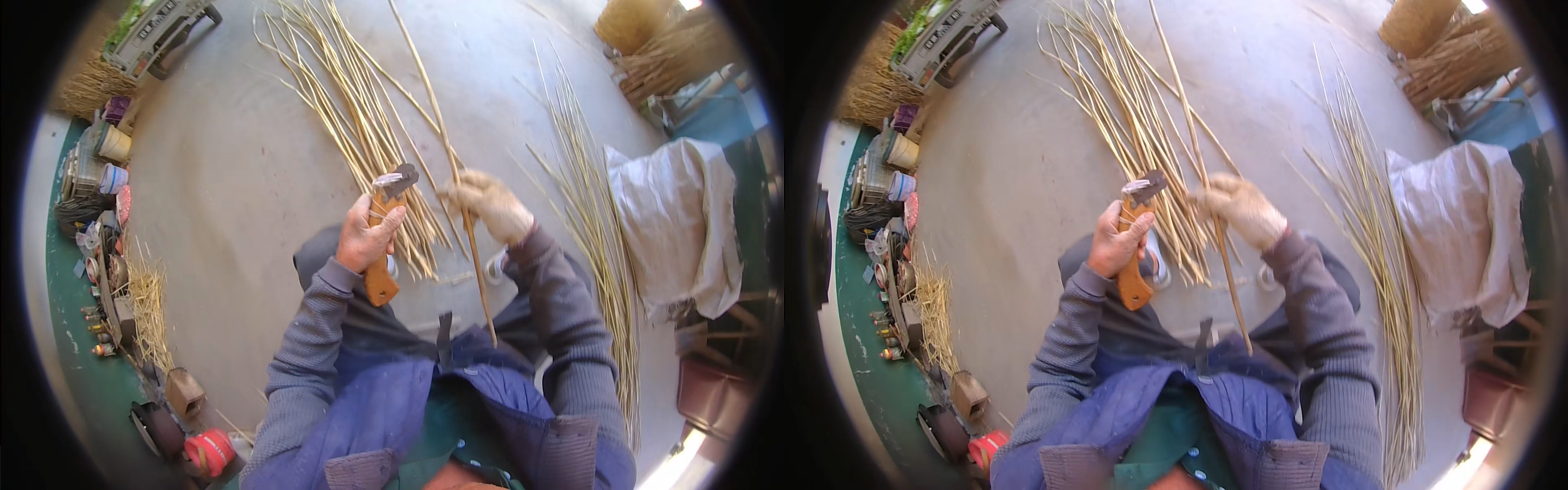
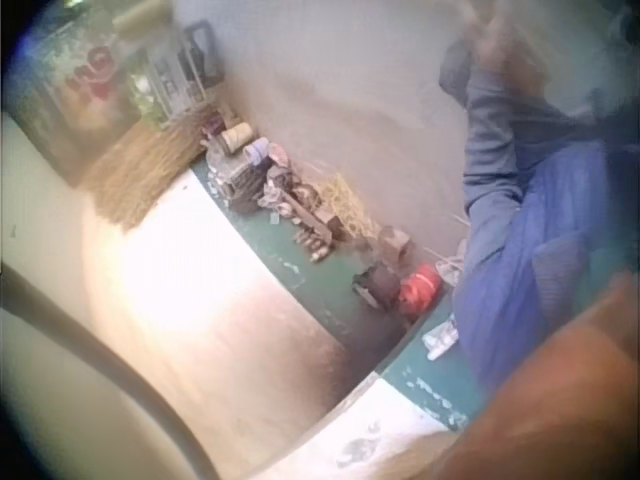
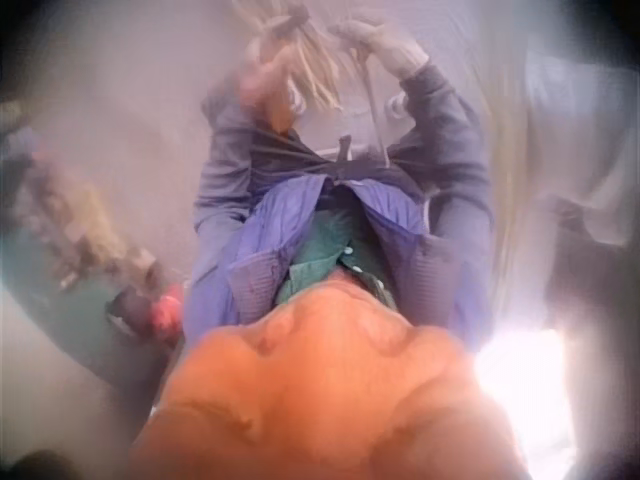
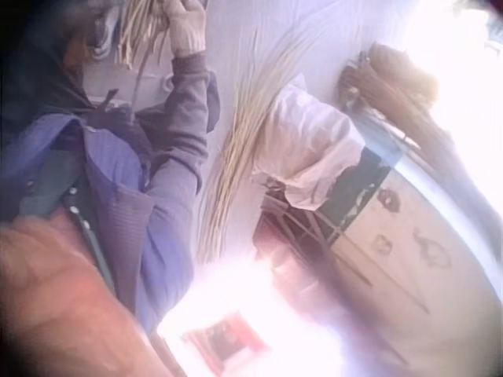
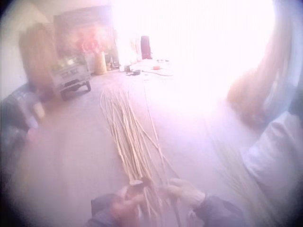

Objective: The person sits on the floor and uses a handheld knife to peel the outer layer off long thin sticks. They hold each stick with a gloved hand, draw the blade along its length, and then place the processed stick aside.

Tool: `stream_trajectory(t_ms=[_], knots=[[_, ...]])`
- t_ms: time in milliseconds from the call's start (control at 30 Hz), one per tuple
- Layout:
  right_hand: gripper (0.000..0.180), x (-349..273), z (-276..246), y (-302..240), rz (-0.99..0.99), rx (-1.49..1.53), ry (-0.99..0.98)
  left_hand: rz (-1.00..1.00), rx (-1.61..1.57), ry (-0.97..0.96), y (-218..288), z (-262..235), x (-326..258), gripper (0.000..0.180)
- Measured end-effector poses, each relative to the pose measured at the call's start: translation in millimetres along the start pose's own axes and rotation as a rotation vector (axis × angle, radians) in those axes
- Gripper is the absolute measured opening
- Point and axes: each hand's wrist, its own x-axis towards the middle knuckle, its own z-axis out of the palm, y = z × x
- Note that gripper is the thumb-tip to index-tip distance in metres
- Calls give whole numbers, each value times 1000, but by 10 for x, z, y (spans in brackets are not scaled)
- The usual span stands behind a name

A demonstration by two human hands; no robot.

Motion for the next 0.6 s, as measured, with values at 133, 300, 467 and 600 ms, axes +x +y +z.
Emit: stream_trajectory(t_ms=[133,300,467,600], knots=[[36,-151,85,-201,-108,7,89,-143,106,-178,142,1,-760,38],[34,-227,137,-379,-272,-47,177,-163,216,-358,151,-20,-1431,40],[38,-120,32,-468,-466,-140,329,135,474,-394,-145,-116,-1759,39],[37,-115,24,-580,-476,-77,412,117,474,-400,-57,-58,-1893,37]])
